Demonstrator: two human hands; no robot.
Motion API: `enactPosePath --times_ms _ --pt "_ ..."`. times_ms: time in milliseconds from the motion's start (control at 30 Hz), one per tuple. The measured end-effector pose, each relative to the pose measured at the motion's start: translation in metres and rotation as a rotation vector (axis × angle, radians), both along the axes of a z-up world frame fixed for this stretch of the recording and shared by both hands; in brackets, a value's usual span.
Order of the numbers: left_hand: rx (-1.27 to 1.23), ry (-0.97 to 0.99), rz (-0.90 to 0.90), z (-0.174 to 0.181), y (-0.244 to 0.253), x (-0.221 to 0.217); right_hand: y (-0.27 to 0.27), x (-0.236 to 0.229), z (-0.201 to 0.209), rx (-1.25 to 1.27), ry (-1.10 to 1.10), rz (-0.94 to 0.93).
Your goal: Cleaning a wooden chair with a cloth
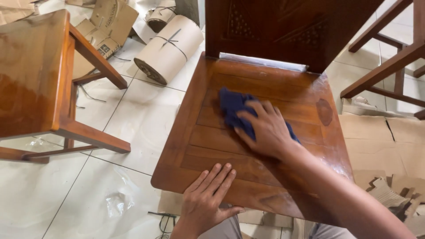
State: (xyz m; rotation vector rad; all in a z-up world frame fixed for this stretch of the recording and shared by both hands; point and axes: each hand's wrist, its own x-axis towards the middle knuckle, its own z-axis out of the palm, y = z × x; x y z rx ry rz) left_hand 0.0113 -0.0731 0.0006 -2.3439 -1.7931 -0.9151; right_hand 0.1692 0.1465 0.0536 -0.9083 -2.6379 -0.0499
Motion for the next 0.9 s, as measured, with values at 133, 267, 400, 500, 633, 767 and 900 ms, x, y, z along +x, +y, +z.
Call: enactPosePath --times_ms 133,267,400,500,633,767,900 --pt "-0.008 -0.056 0.024 0.018 0.003 -0.001 -0.031 0.042 0.001 -0.023 -0.014 0.055" --pt "-0.164 -0.171 0.000 0.037 0.016 -0.013 0.008 0.067 -0.025 0.053 0.024 -0.040" --pt "-0.055 -0.159 0.022 0.026 0.051 -0.044 0.068 0.052 -0.030 0.037 -0.059 -0.394" --pt "-0.153 -0.029 0.075 0.036 0.072 -0.055 0.098 0.019 -0.048 0.093 0.007 -0.488" --pt "-0.281 0.039 0.081 0.038 0.077 -0.048 0.084 -0.016 -0.032 0.032 0.051 -0.481" --pt "-0.301 0.020 0.086 0.043 0.078 -0.048 0.045 -0.034 -0.025 0.042 0.106 -0.282" --pt "-0.365 0.027 0.080 0.045 0.081 -0.050 0.016 -0.024 -0.010 -0.060 0.066 -0.144"
